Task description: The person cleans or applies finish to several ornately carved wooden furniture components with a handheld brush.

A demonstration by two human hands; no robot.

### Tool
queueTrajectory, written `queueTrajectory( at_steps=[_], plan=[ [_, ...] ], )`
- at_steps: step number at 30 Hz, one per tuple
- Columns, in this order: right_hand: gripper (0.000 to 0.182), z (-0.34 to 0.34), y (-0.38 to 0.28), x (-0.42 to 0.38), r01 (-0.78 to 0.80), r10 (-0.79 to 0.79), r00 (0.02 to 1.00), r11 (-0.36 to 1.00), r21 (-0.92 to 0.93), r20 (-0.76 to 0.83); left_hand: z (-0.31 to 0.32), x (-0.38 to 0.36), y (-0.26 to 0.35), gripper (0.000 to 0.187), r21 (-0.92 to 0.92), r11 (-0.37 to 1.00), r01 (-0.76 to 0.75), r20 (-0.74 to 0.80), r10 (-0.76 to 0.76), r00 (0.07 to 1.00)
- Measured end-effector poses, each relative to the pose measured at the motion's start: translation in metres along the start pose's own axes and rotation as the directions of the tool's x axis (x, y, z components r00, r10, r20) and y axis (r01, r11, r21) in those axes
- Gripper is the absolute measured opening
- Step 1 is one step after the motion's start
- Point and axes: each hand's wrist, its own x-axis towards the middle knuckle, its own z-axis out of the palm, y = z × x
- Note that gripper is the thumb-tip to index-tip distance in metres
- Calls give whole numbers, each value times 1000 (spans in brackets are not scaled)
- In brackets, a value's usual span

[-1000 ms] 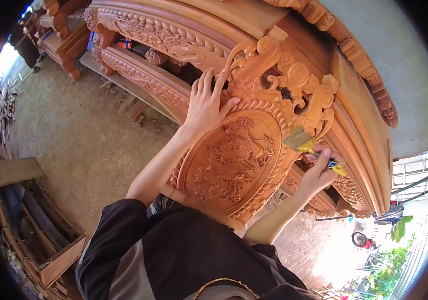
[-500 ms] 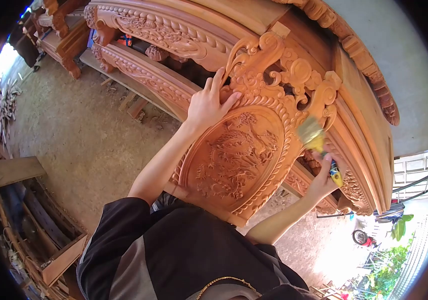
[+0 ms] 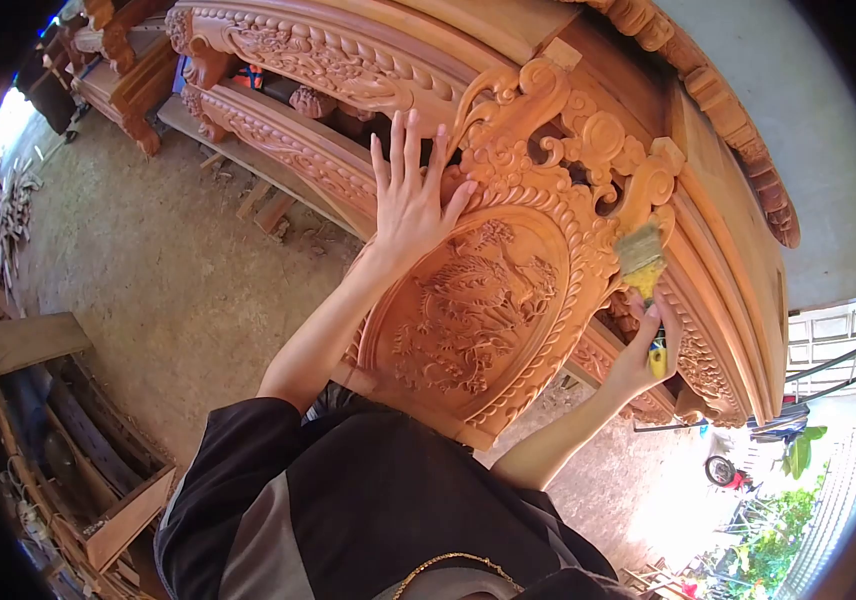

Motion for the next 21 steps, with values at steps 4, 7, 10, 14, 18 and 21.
queueTrajectory(
  at_steps=[4, 7, 10, 14, 18, 21],
  plan=[
    [16, -2, -7, -1, -144, 141, 988, 989, 45, 64, 1, 0, -2, 74, -5, 1000, -4, 26, 4, 1000],
    [16, 12, 2, 2, 14, -6, 993, 998, 66, -117, 4, -1, -3, 76, -26, 1000, 16, 33, -15, 999],
    [19, -10, 3, 2, -270, 245, 946, 958, 98, 212, 6, -3, -5, 80, -47, 998, 44, -31, -45, 998],
    [23, 9, 2, 5, -43, 53, 987, 997, 71, -152, -5, 1, 1, 77, -220, 935, 279, 224, -230, 947],
    [22, -11, -1, 6, -287, 265, 933, 956, 62, 243, -2, 0, -2, 63, -193, 909, 369, 297, -304, 905],
    [21, -2, 1, 4, -198, 196, 980, 978, 60, 45, -2, 2, -1, 60, -196, 907, 374, 308, -305, 901]
  ],
)
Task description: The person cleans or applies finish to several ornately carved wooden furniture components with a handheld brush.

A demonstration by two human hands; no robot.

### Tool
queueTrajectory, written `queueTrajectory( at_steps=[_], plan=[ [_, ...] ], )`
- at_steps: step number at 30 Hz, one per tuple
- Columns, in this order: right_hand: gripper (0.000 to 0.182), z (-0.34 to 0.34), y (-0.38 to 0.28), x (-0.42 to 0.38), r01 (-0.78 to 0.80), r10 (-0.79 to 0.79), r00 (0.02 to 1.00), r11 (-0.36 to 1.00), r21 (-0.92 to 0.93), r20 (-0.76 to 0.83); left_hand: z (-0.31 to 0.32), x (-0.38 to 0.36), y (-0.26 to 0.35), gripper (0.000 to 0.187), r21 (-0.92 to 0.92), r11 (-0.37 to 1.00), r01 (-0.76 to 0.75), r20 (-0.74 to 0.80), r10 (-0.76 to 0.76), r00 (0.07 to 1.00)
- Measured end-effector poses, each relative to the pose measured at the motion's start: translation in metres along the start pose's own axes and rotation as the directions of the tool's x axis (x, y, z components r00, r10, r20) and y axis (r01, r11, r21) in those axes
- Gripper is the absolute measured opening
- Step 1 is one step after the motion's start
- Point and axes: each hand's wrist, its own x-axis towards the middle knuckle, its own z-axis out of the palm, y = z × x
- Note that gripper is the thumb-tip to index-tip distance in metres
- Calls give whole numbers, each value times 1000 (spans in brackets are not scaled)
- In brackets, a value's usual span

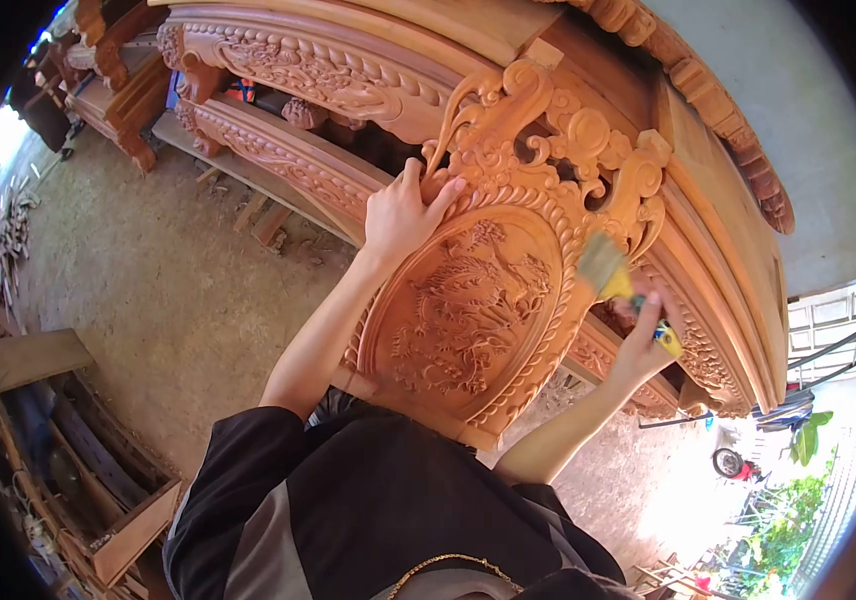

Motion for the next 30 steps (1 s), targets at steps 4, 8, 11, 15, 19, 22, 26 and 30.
queueTrajectory(
  at_steps=[4, 8, 11, 15, 19, 22, 26, 30],
  plan=[
    [22, 12, -5, 0, 185, -188, 980, 982, -45, -70, 2, 2, -3, 63, 12, 1000, -19, 9, 19, 1000],
    [22, 5, 8, 2, -44, 46, 999, 994, 101, -19, 2, 1, -4, 62, 3, 1000, -6, 27, 6, 1000],
    [24, 13, 11, 1, 60, -46, 986, 994, 86, -158, 1, 2, -1, 60, 3, 1000, 12, 28, -12, 1000],
    [25, 8, 5, -1, -63, 74, 995, 985, 162, -61, 0, 0, 1, 60, 26, 1000, -14, -4, 14, 1000],
    [23, 7, -3, 0, -19, 30, 996, 993, 117, -87, 6, 1, -4, 58, -1, 1000, -22, -23, 22, 999],
    [23, 2, -13, 4, -179, 179, 975, 984, -17, 132, 8, 1, -6, 58, 29, 999, -30, -22, 30, 999],
    [21, 25, -5, 3, 196, -167, 951, 976, 90, -258, 7, 1, -5, 56, 27, 999, -31, -27, 32, 999],
    [21, 17, -10, 4, -81, 82, 996, 997, -12, 33, 8, 1, -7, 57, 28, 999, -27, -12, 27, 1000]
  ],
)
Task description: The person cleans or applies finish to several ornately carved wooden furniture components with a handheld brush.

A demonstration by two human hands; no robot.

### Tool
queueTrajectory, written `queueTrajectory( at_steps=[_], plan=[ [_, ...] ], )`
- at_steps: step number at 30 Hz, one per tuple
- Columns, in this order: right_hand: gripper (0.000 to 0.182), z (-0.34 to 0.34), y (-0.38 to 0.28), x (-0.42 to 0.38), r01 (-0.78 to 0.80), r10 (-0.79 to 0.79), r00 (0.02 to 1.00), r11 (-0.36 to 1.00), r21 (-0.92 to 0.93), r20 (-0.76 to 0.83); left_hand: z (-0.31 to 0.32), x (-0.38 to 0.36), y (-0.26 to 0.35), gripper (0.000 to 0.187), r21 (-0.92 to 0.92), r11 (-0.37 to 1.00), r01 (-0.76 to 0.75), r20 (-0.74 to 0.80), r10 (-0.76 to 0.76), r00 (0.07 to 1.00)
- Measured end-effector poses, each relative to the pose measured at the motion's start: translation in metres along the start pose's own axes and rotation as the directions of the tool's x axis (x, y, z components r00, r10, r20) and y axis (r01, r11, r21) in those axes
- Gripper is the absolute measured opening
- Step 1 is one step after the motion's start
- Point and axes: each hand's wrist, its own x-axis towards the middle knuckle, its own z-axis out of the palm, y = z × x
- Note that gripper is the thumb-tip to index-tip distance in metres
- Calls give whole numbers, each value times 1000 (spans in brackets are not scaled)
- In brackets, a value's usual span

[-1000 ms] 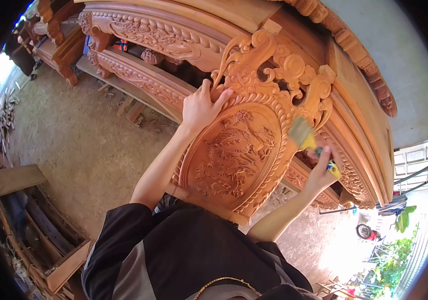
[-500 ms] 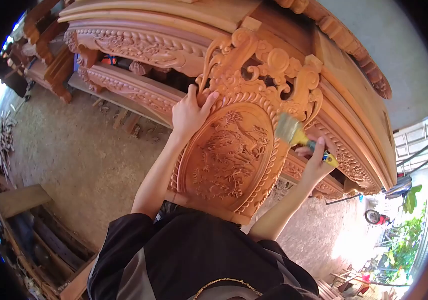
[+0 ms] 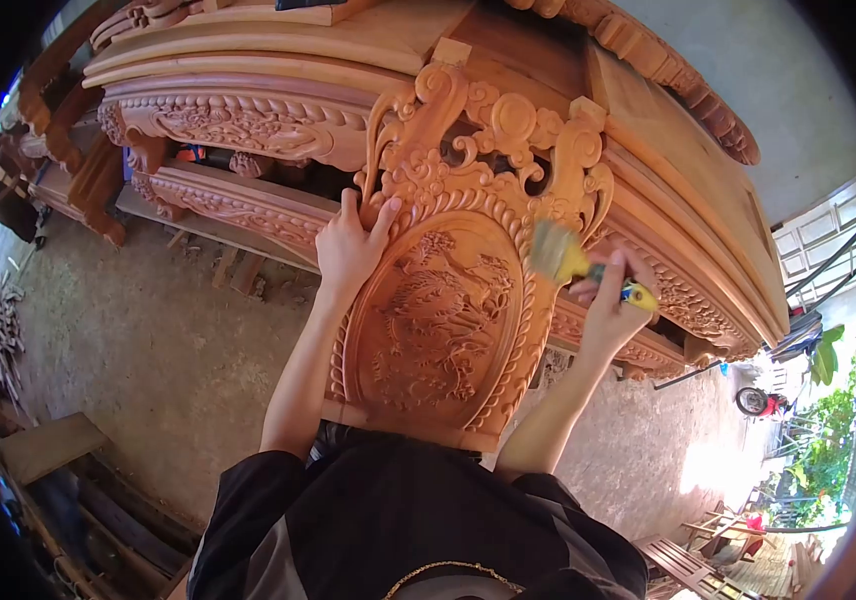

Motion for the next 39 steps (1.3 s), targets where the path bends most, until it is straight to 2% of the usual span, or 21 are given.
queueTrajectory(
  at_steps=[2, 3, 5, 8, 9, 10, 14, 16, 17, 18, 20, 21, 22, 24, 26, 28, 29, 30, 33, 37, 39],
  plan=[
    [17, 10, 12, 3, 321, -318, 909, 947, -33, -272, 1, 0, 1, 57, -7, 1000, -6, -26, 6, 1000],
    [17, 5, 9, 2, 322, -320, 907, 946, -37, -273, 1, 0, 2, 57, -11, 1000, -7, -24, 7, 1000],
    [13, -8, -1, -1, 13, -14, 998, 1000, -4, -60, -2, 0, 4, 57, -17, 1000, 5, -5, -5, 1000],
    [12, -5, 1, -2, 58, -42, 975, 996, 67, -219, -2, -1, 4, 57, 19, 1000, -25, -34, 26, 999],
    [12, 5, 2, 2, 290, -263, 917, 956, 47, -300, -1, -1, 3, 57, 16, 999, -27, -32, 28, 999],
    [12, 0, 0, -1, 292, -266, 916, 955, 44, -299, 0, 0, 1, 57, 2, 1000, -25, -27, 25, 999],
    [10, -19, -8, -12, -81, 69, 995, 981, -175, -70, 0, 0, 2, 57, 12, 1000, -19, -36, 20, 999],
    [9, -8, 6, -5, 429, -477, 850, 873, -234, -222, -2, 0, 4, 57, -21, 1000, -12, -11, 11, 1000],
    [8, -11, 12, 2, 575, -671, 732, 703, -419, -120, -2, 0, 4, 57, -52, 999, 2, 8, -1, 1000],
    [8, -18, 12, -3, 574, -669, 734, 703, -419, -118, -2, -1, 4, 57, -52, 999, 5, 9, -4, 1000],
    [7, -32, 5, -18, 145, -178, 983, 901, -408, -44, -2, -1, 4, 57, 5, 1000, -21, -29, 21, 999],
    [9, -30, -9, -19, 5, -42, 990, 965, -260, -138, -2, -1, 4, 57, 6, 1000, -19, -28, 19, 999],
    [9, -26, -9, -19, 2, -40, 989, 965, -263, -139, -3, -1, 4, 57, 12, 1000, -12, -23, 12, 1000],
    [12, -20, -2, -12, 302, -320, 917, 947, -111, -237, -2, 1, 6, 58, 12, 1000, -3, -21, 3, 1000],
    [13, -30, 7, -15, 288, -312, 937, 945, -155, -159, -3, 0, 6, 58, 7, 1000, 16, 9, -17, 1000],
    [14, -36, -7, -14, -162, 142, 985, 959, -235, -99, -2, 1, 4, 58, -13, 999, 30, 4, -30, 1000],
    [17, -26, -11, -15, -202, 172, 969, 966, -164, -178, -1, 0, 3, 59, -32, 999, 38, 1, -38, 999],
    [17, -20, -10, -14, -197, 171, 974, 964, -180, -152, 0, -2, 2, 59, -36, 997, 68, -1, -68, 998],
    [20, -4, 9, -4, 336, -359, 863, 933, -128, -354, -2, 0, 2, 57, 1, 999, 54, 25, -54, 998],
    [18, -20, -5, 3, 43, -69, 980, 990, -137, -189, 0, 0, 1, 57, 1, 999, 44, 22, -44, 999],
    [20, -14, -5, 16, 190, -230, 945, 965, -182, -233, -1, 0, 0, 57, 33, 998, 53, 29, -54, 998]
  ],
)
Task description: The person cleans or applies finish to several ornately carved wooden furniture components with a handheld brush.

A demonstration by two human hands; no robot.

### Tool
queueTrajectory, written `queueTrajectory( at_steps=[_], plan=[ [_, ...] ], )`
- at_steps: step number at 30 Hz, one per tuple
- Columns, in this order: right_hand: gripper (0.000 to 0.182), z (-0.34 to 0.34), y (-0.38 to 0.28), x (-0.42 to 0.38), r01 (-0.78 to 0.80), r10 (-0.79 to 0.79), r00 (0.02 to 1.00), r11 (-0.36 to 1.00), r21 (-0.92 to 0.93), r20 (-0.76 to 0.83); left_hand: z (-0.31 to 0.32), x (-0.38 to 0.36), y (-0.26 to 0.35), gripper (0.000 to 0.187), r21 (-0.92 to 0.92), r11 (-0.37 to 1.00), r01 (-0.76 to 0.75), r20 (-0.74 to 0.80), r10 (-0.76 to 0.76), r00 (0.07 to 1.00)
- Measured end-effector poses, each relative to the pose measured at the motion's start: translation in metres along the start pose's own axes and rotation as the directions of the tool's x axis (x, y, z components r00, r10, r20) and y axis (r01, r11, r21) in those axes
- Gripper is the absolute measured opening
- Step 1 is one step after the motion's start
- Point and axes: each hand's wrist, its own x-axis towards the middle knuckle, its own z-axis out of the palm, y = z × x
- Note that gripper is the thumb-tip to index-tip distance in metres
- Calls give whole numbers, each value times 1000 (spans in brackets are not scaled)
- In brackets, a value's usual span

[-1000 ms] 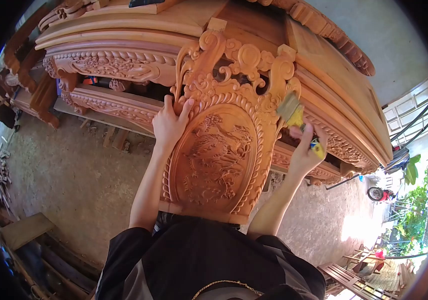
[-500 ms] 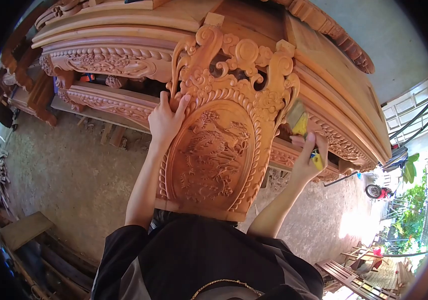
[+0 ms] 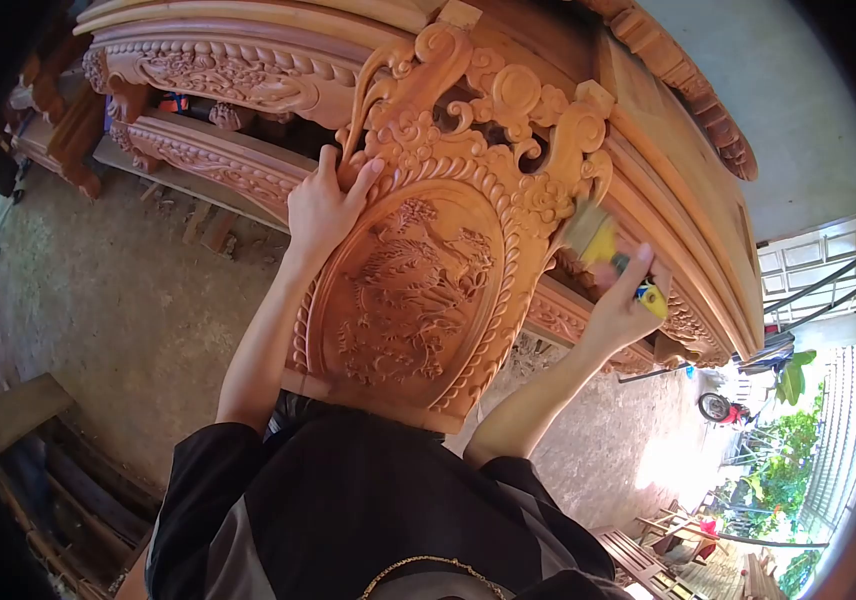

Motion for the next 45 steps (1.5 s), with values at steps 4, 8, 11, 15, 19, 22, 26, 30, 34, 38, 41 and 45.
queueTrajectory(
  at_steps=[4, 8, 11, 15, 19, 22, 26, 30, 34, 38, 41, 45],
  plan=[
    [22, 5, -9, 25, 73, -72, 997, 997, -24, 18, -1, 0, 1, 58, -19, 1000, 15, 24, -14, 1000],
    [32, 24, -2, 45, 75, -75, 997, 997, 4, -13, -4, -1, 3, 59, -21, 1000, 1, 15, -1, 1000],
    [35, 29, -5, 48, 125, -119, 991, 985, 122, -57, -4, 0, 3, 59, -27, 1000, 5, 14, -5, 1000],
    [35, 33, -21, 53, -40, 54, 990, 993, 109, -128, -3, 0, 2, 58, -32, 999, 15, 22, -14, 1000],
    [34, 40, -17, 60, -48, 59, 998, 955, 292, -27, -3, 0, 3, 58, -34, 999, 19, 31, -18, 999],
    [35, 43, -17, 62, -235, 228, 970, 967, 94, 80, -5, 0, 4, 57, -30, 999, 17, 28, -16, 999],
    [34, 42, -12, 71, -1, 3, 1000, 989, 151, -19, -3, 0, 2, 63, -63, 998, 4, 35, -2, 999],
    [34, 51, -7, 80, 202, -191, 970, 977, 63, -148, -3, 0, 3, 62, -65, 998, 7, 20, -6, 1000],
    [33, 46, -16, 80, -106, 96, 994, 963, 247, 53, -5, 0, 4, 61, -66, 998, 5, 13, -4, 1000],
    [32, 50, 2, 83, 91, -94, 995, 990, 109, 21, -4, -1, 4, 57, -54, 999, -4, 10, 5, 1000],
    [30, 36, -12, 84, 45, -57, 992, 993, 106, 112, -4, 0, 4, 59, -66, 998, -14, 4, 14, 1000],
    [30, 47, -4, 84, 285, -283, 958, 958, -33, 45, -5, 0, 4, 61, -63, 998, 3, 30, -1, 1000]
  ],
)
